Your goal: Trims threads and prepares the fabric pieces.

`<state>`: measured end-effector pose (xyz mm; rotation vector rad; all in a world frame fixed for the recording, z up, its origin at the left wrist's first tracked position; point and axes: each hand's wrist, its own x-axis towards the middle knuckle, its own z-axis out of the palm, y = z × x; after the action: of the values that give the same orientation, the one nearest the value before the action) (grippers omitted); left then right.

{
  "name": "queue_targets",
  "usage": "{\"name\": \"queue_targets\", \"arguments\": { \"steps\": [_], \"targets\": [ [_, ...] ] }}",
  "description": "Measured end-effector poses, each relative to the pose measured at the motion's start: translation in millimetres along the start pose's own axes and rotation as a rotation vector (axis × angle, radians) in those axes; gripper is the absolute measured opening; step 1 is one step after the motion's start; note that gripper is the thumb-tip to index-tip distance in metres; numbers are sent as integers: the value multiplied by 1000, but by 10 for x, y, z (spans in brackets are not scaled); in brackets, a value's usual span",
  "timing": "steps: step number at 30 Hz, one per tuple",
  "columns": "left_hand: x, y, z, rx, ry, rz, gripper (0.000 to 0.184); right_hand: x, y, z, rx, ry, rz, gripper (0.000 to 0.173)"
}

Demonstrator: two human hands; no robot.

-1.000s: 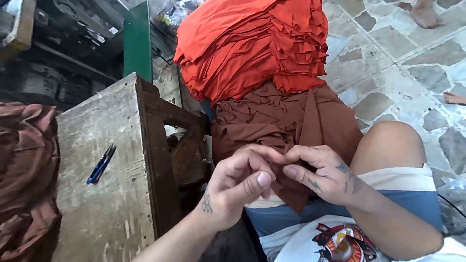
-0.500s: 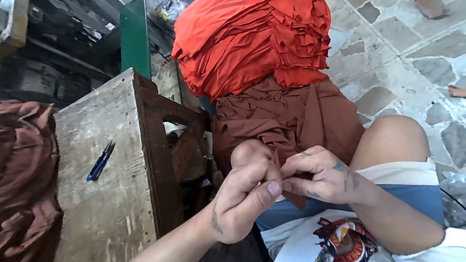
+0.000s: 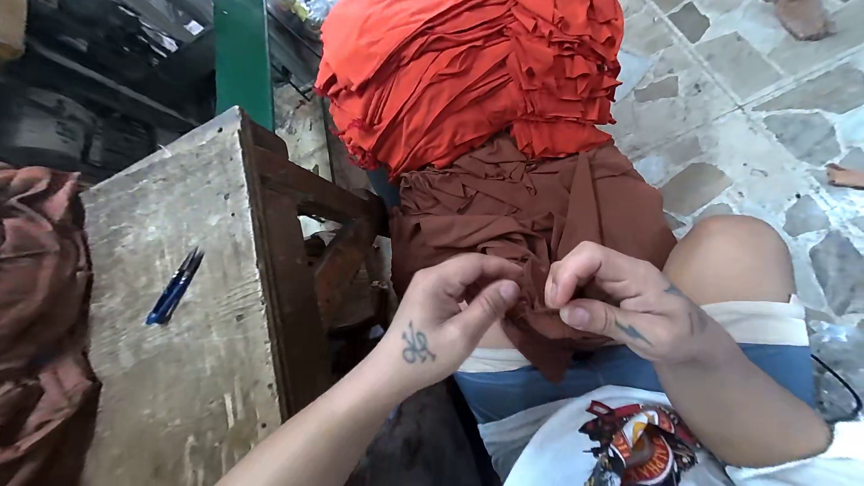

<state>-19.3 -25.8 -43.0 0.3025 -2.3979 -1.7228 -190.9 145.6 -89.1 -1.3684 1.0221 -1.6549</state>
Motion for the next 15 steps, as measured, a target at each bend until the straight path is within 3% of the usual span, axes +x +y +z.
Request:
{"name": "queue_targets", "arguments": {
  "steps": [2,4,7,8,10,12,15],
  "targets": [
    [41,26,-215,271,-112,80,20,-27,3,-75,-77,-2,18,13],
    [26,108,-642,678,4,-33,20,-38,1,-185,-253,47,53,16],
    [-69,81,-1221,1078,214,-577,81,-39,17,-297,-412,158,100,18],
    [-111,4,-1345,1105,281,-650,87,-36,18,-310,-405,178,101,18],
    [-123,-8,-1422,1155,423,-673,67,-29,17,-298,-372,201,86,15],
    [-81,83,-1342,1163,571,-562,34,-39,9,-257,-324,198,65,12],
    [7,216,-1241,1144,533,-354,52,-55,-32,-234,-249,195,44,9]
  ]
}}
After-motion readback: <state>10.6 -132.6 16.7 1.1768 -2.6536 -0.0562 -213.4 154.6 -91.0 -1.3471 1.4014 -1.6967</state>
